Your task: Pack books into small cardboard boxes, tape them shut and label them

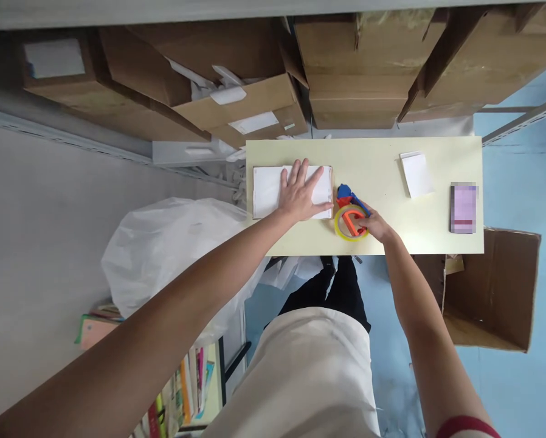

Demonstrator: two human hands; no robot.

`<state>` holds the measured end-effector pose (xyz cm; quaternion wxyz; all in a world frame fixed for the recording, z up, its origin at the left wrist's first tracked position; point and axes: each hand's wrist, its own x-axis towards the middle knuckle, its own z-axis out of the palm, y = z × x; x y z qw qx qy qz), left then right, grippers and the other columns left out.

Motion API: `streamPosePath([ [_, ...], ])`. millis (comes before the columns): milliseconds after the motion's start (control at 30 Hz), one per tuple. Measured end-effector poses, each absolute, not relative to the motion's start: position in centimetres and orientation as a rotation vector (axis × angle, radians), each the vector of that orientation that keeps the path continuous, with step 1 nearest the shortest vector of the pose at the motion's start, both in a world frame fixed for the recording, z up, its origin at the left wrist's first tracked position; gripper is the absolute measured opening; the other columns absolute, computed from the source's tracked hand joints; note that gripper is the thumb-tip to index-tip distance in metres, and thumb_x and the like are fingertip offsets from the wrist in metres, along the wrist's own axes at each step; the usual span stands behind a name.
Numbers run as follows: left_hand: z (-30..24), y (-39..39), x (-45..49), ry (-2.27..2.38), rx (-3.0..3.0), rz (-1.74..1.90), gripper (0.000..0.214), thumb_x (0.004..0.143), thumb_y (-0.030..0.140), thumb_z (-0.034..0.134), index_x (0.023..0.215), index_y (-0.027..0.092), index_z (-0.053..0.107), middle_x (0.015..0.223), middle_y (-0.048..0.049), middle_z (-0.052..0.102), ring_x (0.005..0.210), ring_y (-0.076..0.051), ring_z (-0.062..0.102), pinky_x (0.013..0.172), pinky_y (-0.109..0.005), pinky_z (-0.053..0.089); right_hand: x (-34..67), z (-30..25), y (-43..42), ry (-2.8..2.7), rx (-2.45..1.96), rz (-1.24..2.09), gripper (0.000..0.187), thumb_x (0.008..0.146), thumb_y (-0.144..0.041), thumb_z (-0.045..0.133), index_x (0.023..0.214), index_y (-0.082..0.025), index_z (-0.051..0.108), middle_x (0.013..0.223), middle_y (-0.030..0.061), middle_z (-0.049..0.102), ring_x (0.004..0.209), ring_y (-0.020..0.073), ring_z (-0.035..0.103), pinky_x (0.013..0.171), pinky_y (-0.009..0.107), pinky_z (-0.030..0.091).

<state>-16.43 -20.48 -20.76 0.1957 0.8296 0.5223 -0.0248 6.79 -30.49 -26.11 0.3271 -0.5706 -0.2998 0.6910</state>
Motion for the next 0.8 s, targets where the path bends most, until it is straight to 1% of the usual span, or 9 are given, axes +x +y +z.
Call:
streamPosePath([
  [167, -20.8, -20.7, -16.6, 1.445, 2.295, -0.018, 0.102, 0.073, 0.07, 0.062, 0.155, 0.026, 0.02, 0.164, -0.0111, 0.011, 0.15, -0.038, 0.0, 0.117, -0.059, -0.001, 6.3, -25.5, -38.4, -0.83, -1.625, 1.941, 0.084, 0.059, -0.017, 0.067, 0.14, -0.026, 0.049, 0.097, 0.0015, 0.073, 0.082, 0.0218, 0.067, 0.075, 0.038, 0.055],
  [267, -21.0, -20.8, -16.3, 1.433, 2.29, 0.002, 0.103, 0.072, 0.07, 0.063, 0.155, 0.026, 0.019, 0.164, -0.0103, 0.01, 0.15, -0.038, -0.003, 0.117, -0.059, -0.002, 3.6, -25.0, -38.3, -1.084, -1.679, 1.853, 0.079, 0.06, -0.013, 0.062, 0.137, -0.025, 0.053, 0.097, 0.0025, 0.071, 0.083, 0.0228, 0.066, 0.077, 0.038, 0.054],
  [333, -21.2, -20.7, -16.1, 1.431, 2.291, 0.006, 0.105, 0.071, 0.07, 0.064, 0.155, 0.026, 0.018, 0.164, -0.01, 0.009, 0.15, -0.037, -0.005, 0.117, -0.058, -0.003, 0.7, -24.6, -36.3, -1.444, -1.728, 1.681, 0.072, 0.057, -0.01, 0.063, 0.127, -0.029, 0.063, 0.099, 0.0025, 0.068, 0.087, 0.0231, 0.065, 0.083, 0.037, 0.052],
  [400, -21.3, -20.2, -16.1, 1.412, 2.273, 0.003, 0.105, 0.072, 0.072, 0.062, 0.155, 0.025, 0.018, 0.164, -0.01, 0.008, 0.15, -0.037, -0.006, 0.117, -0.058, -0.002, -2.1, -23.8, -34.6, -1.771, -1.693, 1.574, 0.067, 0.055, -0.008, 0.064, 0.118, -0.031, 0.069, 0.097, 0.0034, 0.066, 0.084, 0.0227, 0.064, 0.086, 0.036, 0.05],
  [467, -21.0, -19.4, -16.7, 1.378, 2.201, -0.004, 0.099, 0.076, 0.073, 0.055, 0.155, 0.026, 0.019, 0.164, -0.0102, 0.008, 0.15, -0.036, -0.003, 0.118, -0.058, 0.003, -3.6, -22.6, -34.2, -1.855, -1.626, 1.507, 0.07, 0.057, -0.01, 0.063, 0.123, -0.031, 0.066, 0.102, 0.0045, 0.064, 0.085, 0.0216, 0.063, 0.088, 0.036, 0.049],
  [533, -19.9, -18.9, -18.1, 1.35, 2.088, 0.057, 0.086, 0.085, 0.07, 0.044, 0.155, 0.026, 0.019, 0.164, -0.0106, 0.013, 0.151, -0.033, 0.005, 0.117, -0.054, 0.013, -3.2, -21.0, -35.6, -1.673, -1.619, 1.431, 0.076, 0.061, -0.014, 0.061, 0.135, -0.03, 0.056, 0.11, 0.0058, 0.062, 0.093, 0.0232, 0.063, 0.093, 0.039, 0.049],
  [633, -17.0, -20.7, -21.0, 1.364, 1.965, 0.403, 0.071, 0.093, 0.064, 0.031, 0.152, 0.025, 0.026, 0.159, -0.0118, 0.028, 0.148, -0.027, 0.022, 0.114, -0.045, 0.029, -0.4, -18.5, -39.0, -1.275, -1.558, 1.413, 0.081, 0.063, -0.017, 0.057, 0.141, -0.03, 0.044, 0.126, 0.0053, 0.059, 0.115, 0.0278, 0.057, 0.101, 0.044, 0.046],
  [733, -13.5, -26.1, -22.3, 1.445, 1.805, 0.788, 0.058, 0.094, 0.058, 0.035, 0.136, 0.02, 0.048, 0.141, -0.0141, 0.051, 0.131, -0.026, 0.048, 0.105, -0.041, 0.043, 1.3, -16.4, -41.5, -1.116, -1.529, 1.253, 0.081, 0.065, -0.019, 0.055, 0.143, -0.031, 0.036, 0.136, 0.0061, 0.052, 0.125, 0.0301, 0.05, 0.104, 0.049, 0.043],
  [800, -11.5, -30.3, -21.6, 1.349, 1.654, 0.827, 0.048, 0.086, 0.057, 0.051, 0.116, 0.021, 0.06, 0.116, -0.0126, 0.066, 0.107, -0.025, 0.063, 0.093, -0.041, 0.052, 0.9, -15.1, -42.3, -1.144, -1.558, 1.042, 0.081, 0.069, -0.021, 0.056, 0.145, -0.032, 0.031, 0.135, 0.0084, 0.049, 0.122, 0.0301, 0.051, 0.1, 0.051, 0.046],
])
